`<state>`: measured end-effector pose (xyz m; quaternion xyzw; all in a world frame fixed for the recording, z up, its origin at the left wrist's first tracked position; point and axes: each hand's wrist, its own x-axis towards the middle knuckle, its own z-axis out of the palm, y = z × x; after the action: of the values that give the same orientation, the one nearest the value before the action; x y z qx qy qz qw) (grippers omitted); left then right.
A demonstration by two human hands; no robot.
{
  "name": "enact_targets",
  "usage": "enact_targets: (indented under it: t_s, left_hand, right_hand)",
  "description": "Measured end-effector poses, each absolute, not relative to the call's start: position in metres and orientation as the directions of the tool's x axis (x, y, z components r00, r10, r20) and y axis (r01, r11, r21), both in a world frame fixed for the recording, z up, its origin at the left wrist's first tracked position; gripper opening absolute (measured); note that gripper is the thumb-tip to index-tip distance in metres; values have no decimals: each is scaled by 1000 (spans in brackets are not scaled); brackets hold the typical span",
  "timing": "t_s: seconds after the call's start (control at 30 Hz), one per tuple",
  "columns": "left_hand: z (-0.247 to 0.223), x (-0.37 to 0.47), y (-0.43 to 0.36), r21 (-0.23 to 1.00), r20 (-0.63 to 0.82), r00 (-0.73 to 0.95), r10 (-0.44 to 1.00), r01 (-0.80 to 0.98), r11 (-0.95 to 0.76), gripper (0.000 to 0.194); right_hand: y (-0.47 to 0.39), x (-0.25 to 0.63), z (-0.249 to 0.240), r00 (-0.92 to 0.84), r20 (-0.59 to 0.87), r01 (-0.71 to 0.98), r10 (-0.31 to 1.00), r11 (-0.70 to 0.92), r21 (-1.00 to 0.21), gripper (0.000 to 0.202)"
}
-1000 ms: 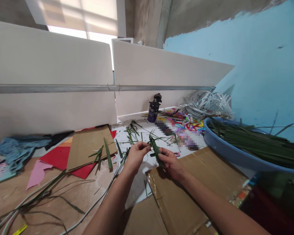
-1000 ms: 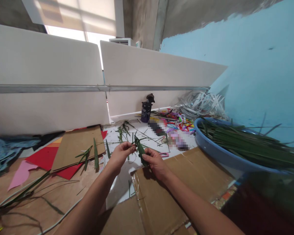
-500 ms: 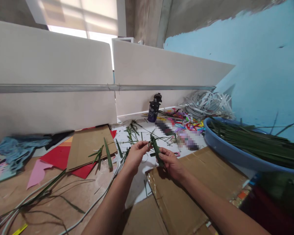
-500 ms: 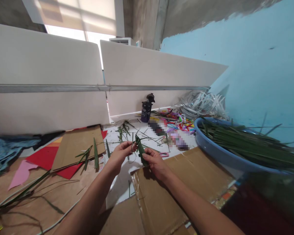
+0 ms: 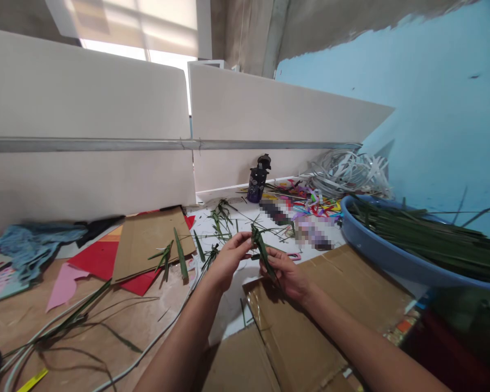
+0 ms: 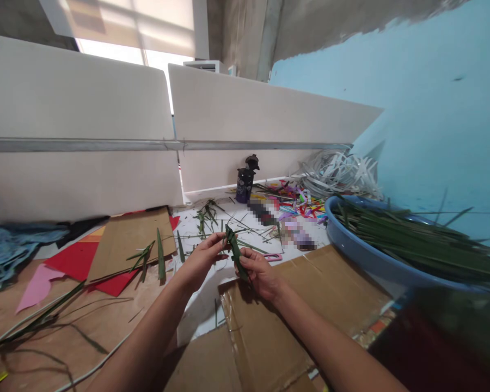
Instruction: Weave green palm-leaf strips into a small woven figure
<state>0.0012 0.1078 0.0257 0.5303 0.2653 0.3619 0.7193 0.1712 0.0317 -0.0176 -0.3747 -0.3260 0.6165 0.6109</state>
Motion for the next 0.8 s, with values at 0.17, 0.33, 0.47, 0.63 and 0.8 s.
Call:
enact_targets:
  t_s: [0.17, 0.33, 0.47, 0.63, 0.8]
  left_hand:
    - [25, 2, 109, 952, 13, 559, 829, -260, 160, 40]
    - [28, 2, 107, 952, 29, 555, 832, -268, 146, 38]
    - [30, 3, 107, 954, 44, 547, 836, -273, 128, 38]
    - [30, 5, 108, 948, 58, 511, 858, -297, 112, 35]
    - [27, 7, 109, 942, 53, 481, 875, -314, 116, 34]
  right_hand:
    - [32, 171, -19, 26, -68, -522, 997, -44, -852, 42]
    - [32, 172, -19, 35, -60, -516, 998, -33, -856, 41]
    - [32, 173, -20, 34, -55, -505, 998, -30, -862, 40]
    - [32, 173, -20, 52, -50, -505, 997, -17, -863, 40]
    - [32, 171, -19, 72, -50, -494, 996, -8, -870, 40]
